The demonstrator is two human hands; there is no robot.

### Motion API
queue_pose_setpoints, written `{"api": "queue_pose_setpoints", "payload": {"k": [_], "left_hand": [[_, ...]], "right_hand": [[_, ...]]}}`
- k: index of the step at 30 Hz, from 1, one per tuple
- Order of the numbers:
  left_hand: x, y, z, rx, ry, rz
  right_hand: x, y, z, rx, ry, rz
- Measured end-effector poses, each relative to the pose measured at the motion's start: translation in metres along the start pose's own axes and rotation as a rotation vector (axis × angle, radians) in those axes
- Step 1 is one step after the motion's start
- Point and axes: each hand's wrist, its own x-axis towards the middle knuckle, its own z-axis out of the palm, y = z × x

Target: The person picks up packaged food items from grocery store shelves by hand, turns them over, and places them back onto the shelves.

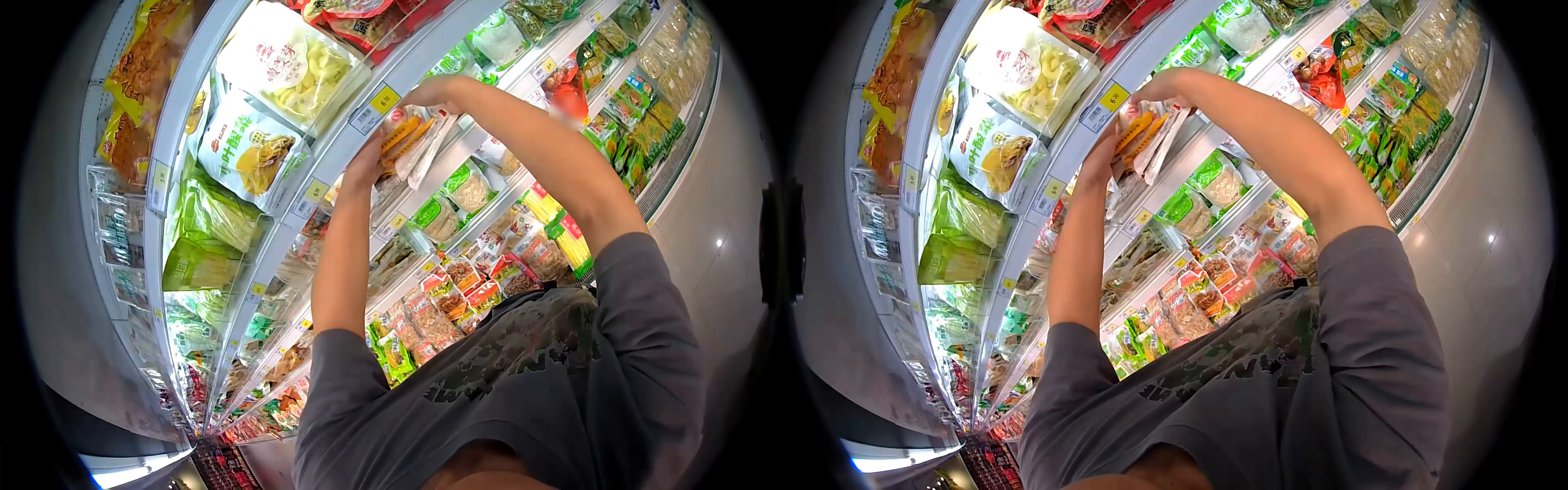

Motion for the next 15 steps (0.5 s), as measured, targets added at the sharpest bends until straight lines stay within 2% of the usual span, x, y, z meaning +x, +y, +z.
{"api": "queue_pose_setpoints", "payload": {"k": [1, 2, 3, 4, 5, 6, 8, 9, 10, 12, 13, 14, 15], "left_hand": [[0.002, -0.007, 0.000, -0.134, 0.041, -0.045], [0.007, -0.016, -0.005, -0.206, 0.058, -0.046], [0.007, -0.016, -0.009, -0.277, 0.076, -0.045], [0.005, -0.017, -0.019, -0.242, 0.049, 0.055], [0.002, -0.019, -0.021, -0.381, 0.035, 0.051], [0.050, -0.085, -0.034, -0.407, -0.048, 0.117], [0.027, -0.060, -0.022, -0.229, 0.016, 0.191], [0.011, -0.027, -0.020, -0.204, -0.046, 0.095], [0.004, -0.012, -0.017, -0.201, -0.047, 0.097], [-0.004, 0.005, -0.007, 0.011, -0.087, 0.004], [0.004, -0.012, -0.005, 0.040, -0.127, 0.099], [0.035, -0.049, -0.013, 0.196, -0.170, 0.006], [0.032, -0.046, -0.010, 0.267, -0.137, -0.017]], "right_hand": [[-0.010, -0.016, 0.007, 0.045, -0.039, -0.056], [-0.026, -0.028, 0.007, -0.048, 0.038, 0.084], [-0.025, -0.028, 0.009, 0.008, 0.063, 0.077], [-0.026, -0.025, 0.010, 0.066, 0.089, 0.074], [-0.029, -0.022, 0.009, 0.149, 0.073, 0.079], [-0.035, -0.021, 0.011, 0.169, 0.125, 0.096], [-0.031, 0.002, 0.015, 0.410, 0.157, 0.117], [-0.019, 0.014, 0.018, 0.454, 0.222, 0.208], [-0.022, 0.018, 0.021, 0.548, 0.188, 0.275], [-0.032, 0.012, 0.021, 0.378, 0.186, 0.311], [-0.031, 0.011, 0.021, 0.290, 0.206, 0.364], [-0.043, 0.006, 0.025, 0.224, 0.136, 0.267], [-0.049, 0.003, 0.035, 0.164, 0.210, 0.335]]}}
